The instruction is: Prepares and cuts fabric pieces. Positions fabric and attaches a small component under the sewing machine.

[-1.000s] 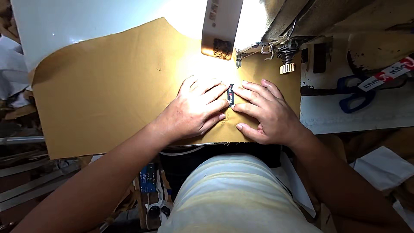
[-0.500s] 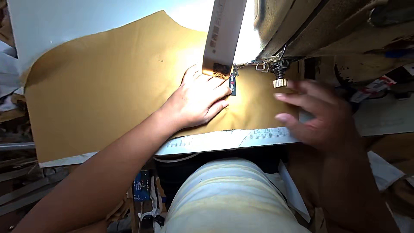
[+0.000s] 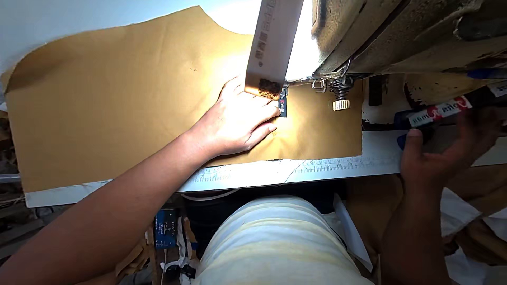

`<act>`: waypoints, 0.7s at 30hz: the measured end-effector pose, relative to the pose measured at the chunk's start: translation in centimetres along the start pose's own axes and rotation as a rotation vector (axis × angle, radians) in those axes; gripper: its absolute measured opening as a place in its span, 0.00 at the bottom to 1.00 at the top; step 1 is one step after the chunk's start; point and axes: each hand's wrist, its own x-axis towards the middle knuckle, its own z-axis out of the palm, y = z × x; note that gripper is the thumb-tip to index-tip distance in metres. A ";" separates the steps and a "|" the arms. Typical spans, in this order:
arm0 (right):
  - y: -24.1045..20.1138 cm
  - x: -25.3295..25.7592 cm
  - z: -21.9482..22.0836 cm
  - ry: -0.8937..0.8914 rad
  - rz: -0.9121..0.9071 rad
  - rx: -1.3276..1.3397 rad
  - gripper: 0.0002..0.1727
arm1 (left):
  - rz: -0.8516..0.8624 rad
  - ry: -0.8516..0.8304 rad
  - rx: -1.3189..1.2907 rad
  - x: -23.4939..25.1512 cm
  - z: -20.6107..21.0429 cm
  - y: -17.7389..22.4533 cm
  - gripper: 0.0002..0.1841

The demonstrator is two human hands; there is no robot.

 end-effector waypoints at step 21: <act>-4.1 1.0 -0.4 0.009 0.115 -0.084 0.27 | 0.004 -0.002 -0.029 -0.1 -0.3 0.3 0.28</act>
